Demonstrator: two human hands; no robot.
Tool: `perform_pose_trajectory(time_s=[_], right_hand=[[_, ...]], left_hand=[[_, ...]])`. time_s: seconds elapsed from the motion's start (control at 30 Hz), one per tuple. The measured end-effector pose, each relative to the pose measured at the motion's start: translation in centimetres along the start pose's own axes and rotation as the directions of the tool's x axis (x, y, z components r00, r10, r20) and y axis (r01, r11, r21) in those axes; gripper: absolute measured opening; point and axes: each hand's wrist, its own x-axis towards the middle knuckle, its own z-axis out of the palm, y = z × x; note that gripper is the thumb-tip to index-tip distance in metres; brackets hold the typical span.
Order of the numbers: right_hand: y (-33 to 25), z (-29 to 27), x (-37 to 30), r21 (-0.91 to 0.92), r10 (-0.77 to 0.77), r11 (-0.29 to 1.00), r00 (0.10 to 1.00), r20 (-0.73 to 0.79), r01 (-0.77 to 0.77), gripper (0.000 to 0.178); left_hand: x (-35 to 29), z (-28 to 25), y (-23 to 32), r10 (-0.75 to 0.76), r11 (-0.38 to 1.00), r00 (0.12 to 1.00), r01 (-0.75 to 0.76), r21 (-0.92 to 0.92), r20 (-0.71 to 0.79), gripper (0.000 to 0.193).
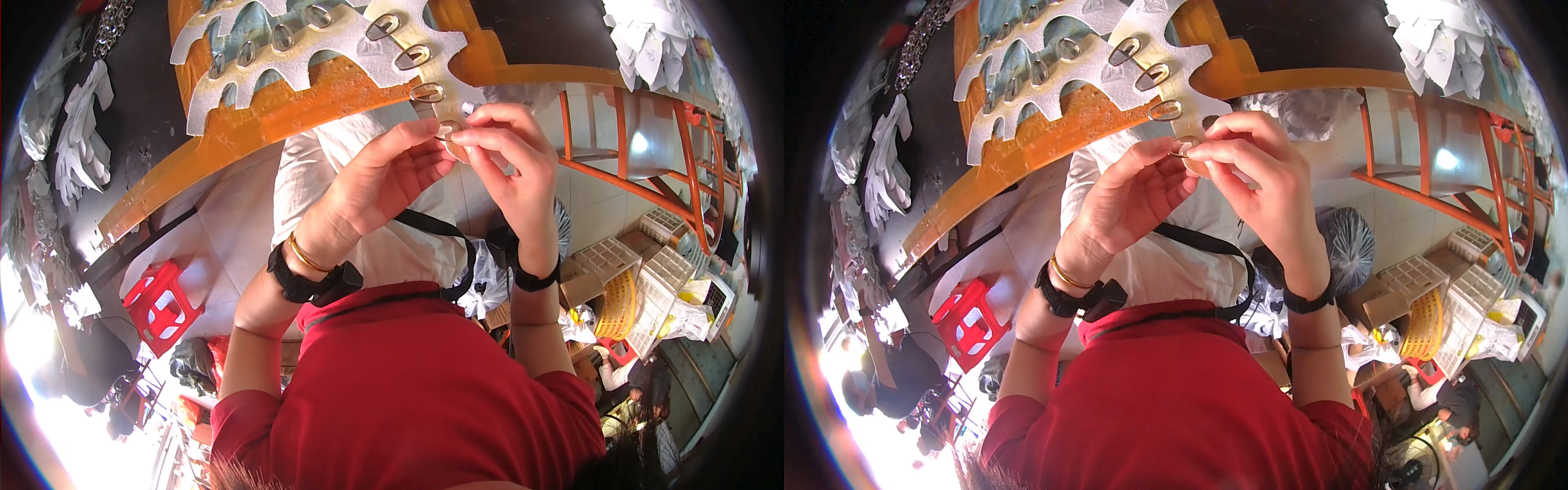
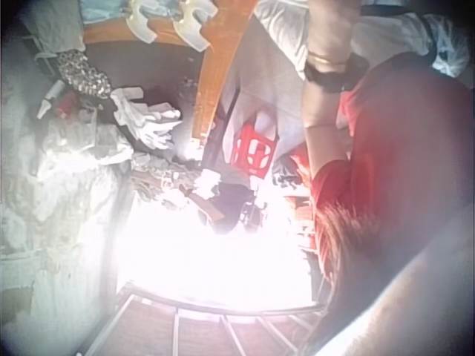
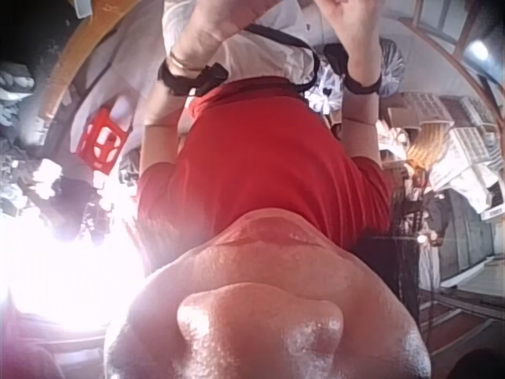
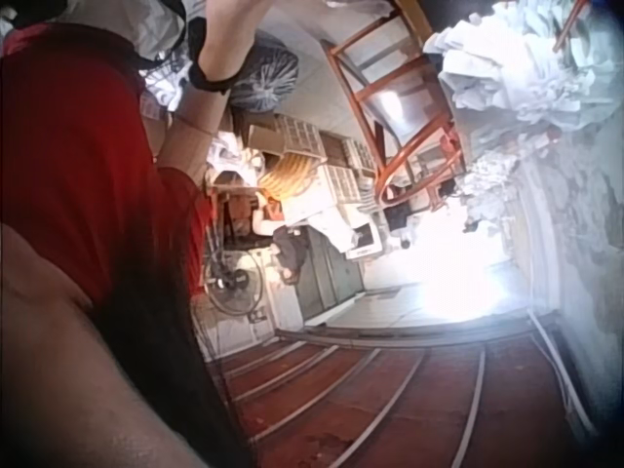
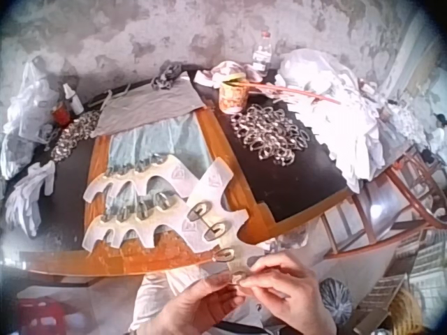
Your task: Attaching metal eyelets to shoe upper components and applying adhesive.
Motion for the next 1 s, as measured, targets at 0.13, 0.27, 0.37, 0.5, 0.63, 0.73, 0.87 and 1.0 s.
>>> perform_pose_trajectory(time_s=[0.13,0.27,0.37,0.5,0.63,0.73,0.87,1.0], right_hand=[[0.0,-0.2,0.1,-0.004,0.015,1.000,1.000,-0.016,-0.015,0.017],[-0.2,0.0,0.2,-0.203,-0.001,0.979,1.000,-0.026,-0.004,0.015],[-0.6,0.3,-0.1,-0.257,0.075,0.962,0.993,-0.094,-0.097,0.013],[-1.0,0.5,-0.3,-0.382,0.098,0.912,0.983,-0.152,-0.150,0.014],[-1.0,0.5,-0.1,-0.299,0.155,0.933,0.974,-0.164,-0.199,0.013],[-1.1,0.9,0.2,-0.330,0.120,0.927,0.974,-0.191,-0.179,0.014],[-0.8,1.4,0.4,-0.302,0.154,0.931,0.972,-0.178,-0.203,0.015],[-1.3,1.0,0.3,-0.256,0.141,0.950,0.976,-0.164,-0.181,0.013]], left_hand=[[0.1,-0.2,0.0,0.000,1.000,1.000,-0.001,0.014,0.026,0.027],[0.1,0.5,-0.3,0.060,0.986,0.998,-0.060,0.153,0.003,0.026],[0.4,1.0,-0.8,0.204,0.868,0.978,-0.155,0.472,-0.053,0.024],[0.6,1.5,-1.0,0.325,0.644,0.945,-0.196,0.740,-0.033,0.026],[0.9,1.7,-1.3,0.358,0.647,0.933,-0.263,0.716,0.020,0.028],[0.9,1.8,-1.5,0.391,0.553,0.920,-0.233,0.800,-0.002,0.028],[0.9,1.6,-1.3,0.443,0.407,0.892,-0.292,0.866,0.092,0.025],[0.8,1.5,-1.1,0.450,0.597,0.891,-0.344,0.724,0.052,0.022]])
